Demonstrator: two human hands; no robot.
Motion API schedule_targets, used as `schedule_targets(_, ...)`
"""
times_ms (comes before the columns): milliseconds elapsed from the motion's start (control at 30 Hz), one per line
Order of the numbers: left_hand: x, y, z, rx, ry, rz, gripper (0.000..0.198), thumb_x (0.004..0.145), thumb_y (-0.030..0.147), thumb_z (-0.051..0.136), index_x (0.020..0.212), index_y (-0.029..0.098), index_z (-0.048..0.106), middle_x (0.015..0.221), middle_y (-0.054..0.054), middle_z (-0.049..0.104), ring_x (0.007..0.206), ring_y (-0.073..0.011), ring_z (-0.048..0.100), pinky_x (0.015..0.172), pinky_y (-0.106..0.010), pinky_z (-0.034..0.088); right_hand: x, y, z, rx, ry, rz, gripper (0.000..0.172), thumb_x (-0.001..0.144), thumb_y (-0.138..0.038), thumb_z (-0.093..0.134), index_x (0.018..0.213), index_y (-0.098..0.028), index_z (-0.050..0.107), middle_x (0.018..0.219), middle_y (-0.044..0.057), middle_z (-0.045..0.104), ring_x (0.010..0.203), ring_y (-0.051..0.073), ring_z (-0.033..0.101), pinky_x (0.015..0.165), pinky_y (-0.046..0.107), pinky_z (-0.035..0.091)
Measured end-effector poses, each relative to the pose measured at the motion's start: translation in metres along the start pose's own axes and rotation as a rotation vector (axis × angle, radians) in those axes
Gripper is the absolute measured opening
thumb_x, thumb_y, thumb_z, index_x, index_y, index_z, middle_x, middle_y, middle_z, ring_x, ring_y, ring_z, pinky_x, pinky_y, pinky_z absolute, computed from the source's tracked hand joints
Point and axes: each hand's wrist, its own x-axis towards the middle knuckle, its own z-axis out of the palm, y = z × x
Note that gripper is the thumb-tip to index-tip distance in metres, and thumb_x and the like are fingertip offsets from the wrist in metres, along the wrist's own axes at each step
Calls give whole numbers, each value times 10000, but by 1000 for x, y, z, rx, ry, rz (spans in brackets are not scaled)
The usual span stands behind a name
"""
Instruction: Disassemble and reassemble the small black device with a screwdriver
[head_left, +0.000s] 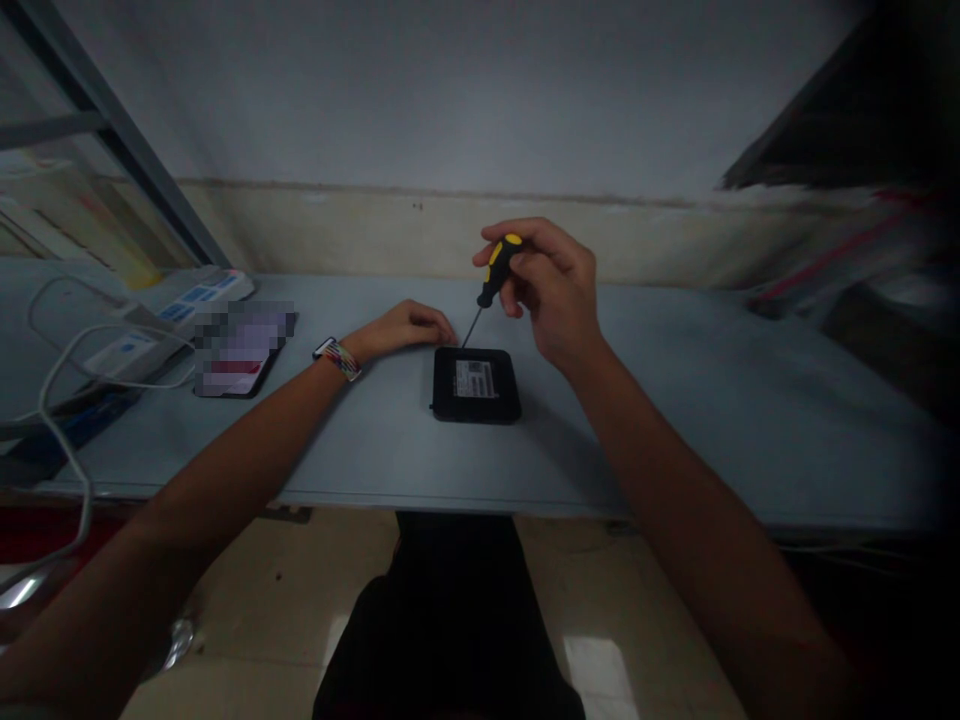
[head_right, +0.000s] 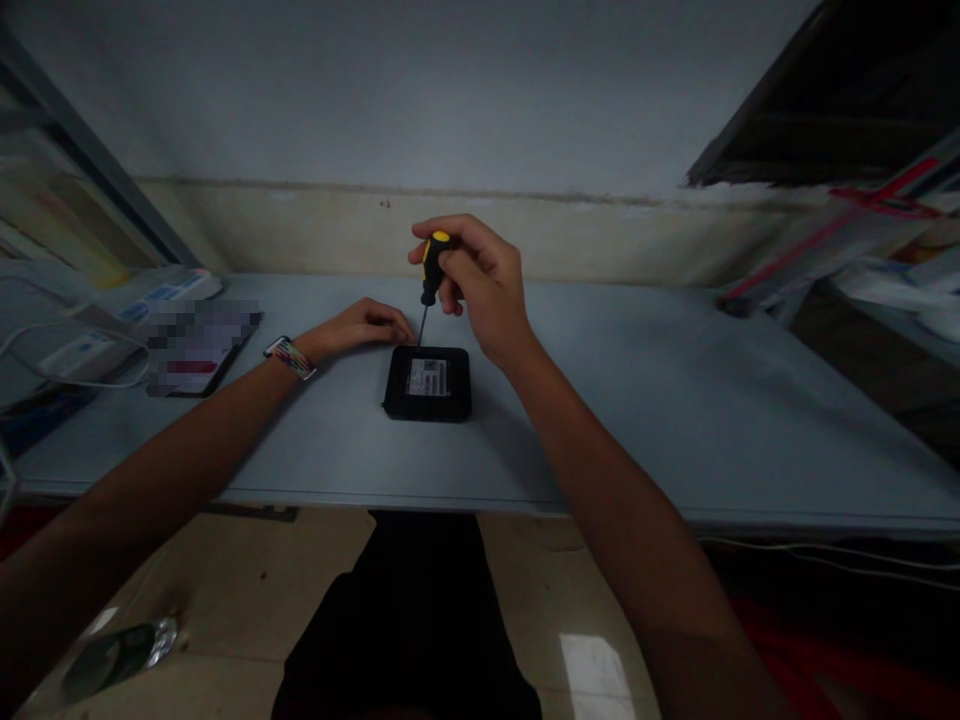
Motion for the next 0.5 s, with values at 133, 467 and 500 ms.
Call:
schedule_targets(133,0,5,0,-10,6,-21,216,889,322,785,992,150,865,990,-95,839,945,-195,746,969,-360,566,0,1,1,73,55,10,236,954,-434,723,1064,-228,762,1020,27,823,477,69,511,419,219,420)
schedule_targets(467,-1,8,8,-136,3,-35,165,886,284,786,953,141,834,1015,-108,836,913,-188,740,953,-360,568,0,15,0,63,51,42,346,990,-591,717,1127,-274,724,1064,24,811,525,94,588,449,242,509)
schedule_targets(500,0,7,8,-138,-2,-36,167,882,282,784,956,141,833,1012,-105,834,907,-186,735,944,-356,566,0,16,-1,58,43,36,350,991,-597,715,1134,-278,721,1063,22,808,530,95,592,452,243,510)
